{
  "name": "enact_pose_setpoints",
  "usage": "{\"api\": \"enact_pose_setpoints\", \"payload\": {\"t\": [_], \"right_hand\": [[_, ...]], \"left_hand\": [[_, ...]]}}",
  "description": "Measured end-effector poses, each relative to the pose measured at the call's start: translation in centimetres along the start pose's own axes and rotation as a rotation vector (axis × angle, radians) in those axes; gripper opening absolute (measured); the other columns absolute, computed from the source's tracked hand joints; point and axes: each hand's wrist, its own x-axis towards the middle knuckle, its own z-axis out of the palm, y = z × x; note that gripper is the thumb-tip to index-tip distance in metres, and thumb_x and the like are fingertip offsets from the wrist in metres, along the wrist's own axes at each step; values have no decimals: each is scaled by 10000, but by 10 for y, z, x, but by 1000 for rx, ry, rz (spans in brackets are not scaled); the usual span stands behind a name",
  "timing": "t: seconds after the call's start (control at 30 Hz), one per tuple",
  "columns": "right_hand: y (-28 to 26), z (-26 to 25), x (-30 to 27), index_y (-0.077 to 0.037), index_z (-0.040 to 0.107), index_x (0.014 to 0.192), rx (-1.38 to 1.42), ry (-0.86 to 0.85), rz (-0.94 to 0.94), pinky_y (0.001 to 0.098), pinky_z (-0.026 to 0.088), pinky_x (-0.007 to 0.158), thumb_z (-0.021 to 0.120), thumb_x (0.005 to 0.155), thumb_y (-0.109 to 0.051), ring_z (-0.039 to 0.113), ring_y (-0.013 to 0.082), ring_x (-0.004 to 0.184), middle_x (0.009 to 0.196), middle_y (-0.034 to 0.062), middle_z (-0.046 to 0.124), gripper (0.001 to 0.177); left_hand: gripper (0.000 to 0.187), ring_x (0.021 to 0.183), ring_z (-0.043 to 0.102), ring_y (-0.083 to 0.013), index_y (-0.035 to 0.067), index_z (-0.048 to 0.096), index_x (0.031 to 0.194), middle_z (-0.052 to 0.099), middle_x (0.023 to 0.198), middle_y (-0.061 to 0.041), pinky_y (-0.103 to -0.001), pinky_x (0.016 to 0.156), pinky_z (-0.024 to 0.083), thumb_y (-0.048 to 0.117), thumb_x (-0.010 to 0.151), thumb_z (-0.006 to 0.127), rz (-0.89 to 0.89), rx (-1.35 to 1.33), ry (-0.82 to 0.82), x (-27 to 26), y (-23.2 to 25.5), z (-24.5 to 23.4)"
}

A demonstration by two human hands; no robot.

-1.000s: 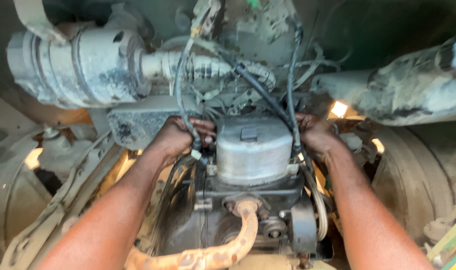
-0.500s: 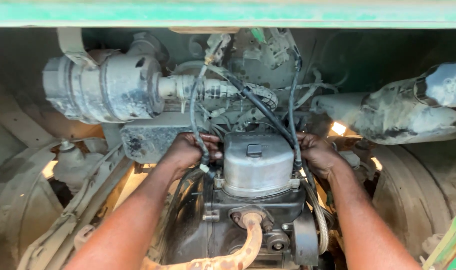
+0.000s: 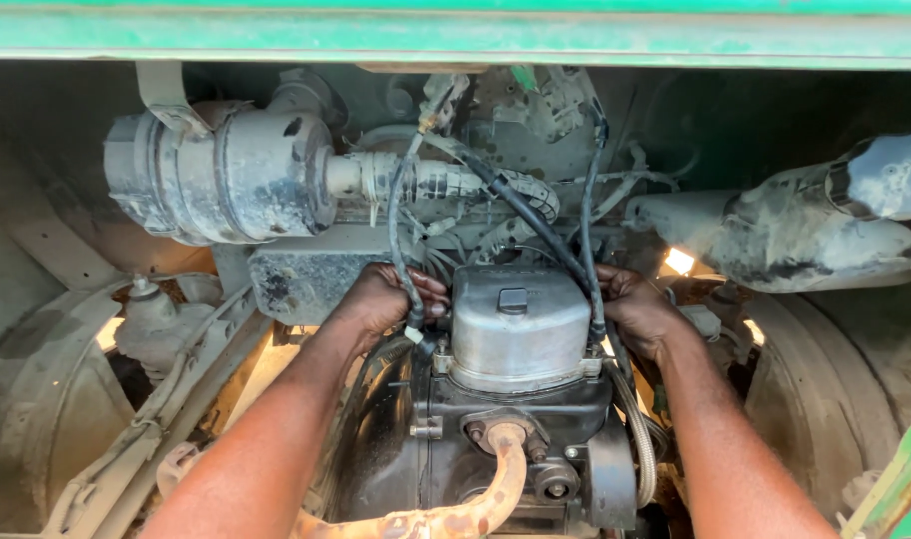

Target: Repairing or adjusting the engine components of a small vehicle.

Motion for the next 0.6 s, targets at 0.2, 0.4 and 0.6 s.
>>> {"api": "enact_pose_setpoints", "payload": {"t": [0.2, 0.4, 0.6], "right_hand": [[-4, 6, -1, -40, 678, 1288, 12, 13, 12, 336, 621, 861, 654, 792, 172, 735, 187, 936, 1075, 130, 778, 540], [3, -3, 3, -39, 698, 1269, -12, -18, -26, 338, 613, 845, 661, 798, 156, 735, 172, 895, 1054, 124, 781, 511], [-4, 6, -4, -42, 708, 1245, -19, 23, 8, 369, 602, 823, 672, 807, 147, 736, 175, 868, 1034, 121, 780, 478]], "left_hand": [[276, 823, 763, -156, 29, 754, 1072, 796, 936, -110, -288, 773, 647, -72, 815, 748, 44, 50, -41, -8, 6, 1], [217, 812, 773, -197, -18, 772, 1057, 802, 939, -152, -319, 753, 654, -10, 841, 749, 22, 73, 20, 0, 2, 0], [335, 857, 767, -163, 40, 766, 1076, 809, 966, -109, -289, 788, 645, -69, 761, 791, 56, 91, -40, -10, 8, 0]]}}
